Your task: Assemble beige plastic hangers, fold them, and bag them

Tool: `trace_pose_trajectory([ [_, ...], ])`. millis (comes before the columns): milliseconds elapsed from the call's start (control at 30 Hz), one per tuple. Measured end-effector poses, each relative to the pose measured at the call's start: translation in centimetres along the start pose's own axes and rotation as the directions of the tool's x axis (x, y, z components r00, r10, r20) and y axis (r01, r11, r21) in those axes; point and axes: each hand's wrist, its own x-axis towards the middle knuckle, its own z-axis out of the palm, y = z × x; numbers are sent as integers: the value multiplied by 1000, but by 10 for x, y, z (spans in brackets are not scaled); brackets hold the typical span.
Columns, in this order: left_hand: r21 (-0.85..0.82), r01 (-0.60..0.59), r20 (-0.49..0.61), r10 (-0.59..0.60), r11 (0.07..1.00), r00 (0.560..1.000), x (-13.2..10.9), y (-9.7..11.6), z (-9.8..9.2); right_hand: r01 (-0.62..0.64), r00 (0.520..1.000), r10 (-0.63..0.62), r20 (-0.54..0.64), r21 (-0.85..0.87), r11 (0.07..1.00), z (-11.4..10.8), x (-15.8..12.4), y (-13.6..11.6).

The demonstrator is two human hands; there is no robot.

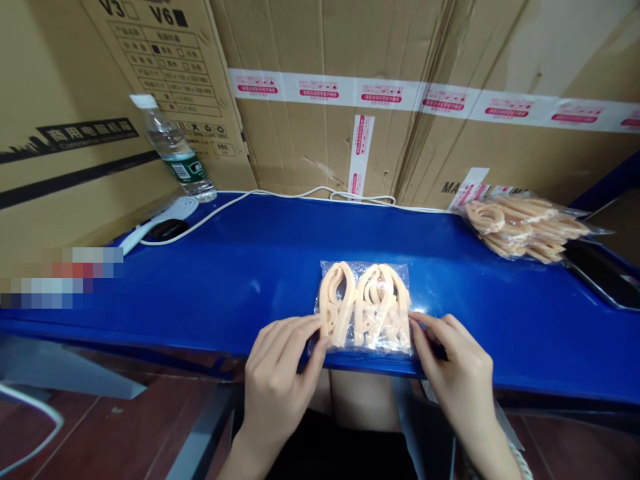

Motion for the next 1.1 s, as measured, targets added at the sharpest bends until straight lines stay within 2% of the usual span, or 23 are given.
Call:
trace_pose_trajectory([
  [200, 76, -62, 13, 62, 995, 998, -13, 0, 2, 41, 999, -41, -6, -17, 999, 2, -3, 3],
  [500, 112, -82, 50, 77, 990, 996, -20, -5, 6, 109, 992, -101, 76, -116, 987, 1, -3, 3],
  [667, 129, -94, 55, 88, 987, 995, -23, -6, 7, 251, 967, -226, 116, -287, 925, -6, -2, 5],
  [733, 123, -104, 46, 99, 987, 994, -22, -6, 7, 308, 947, -265, 184, -269, 913, -9, -2, 9],
  [833, 129, -129, 33, 126, 983, 992, -21, -8, 7, 328, 925, -279, 258, -172, 929, -12, -4, 15],
  [1100, 61, -172, 25, 171, 983, 985, -29, -15, 4, 332, 904, -301, 304, -55, 942, -25, -14, 17],
])
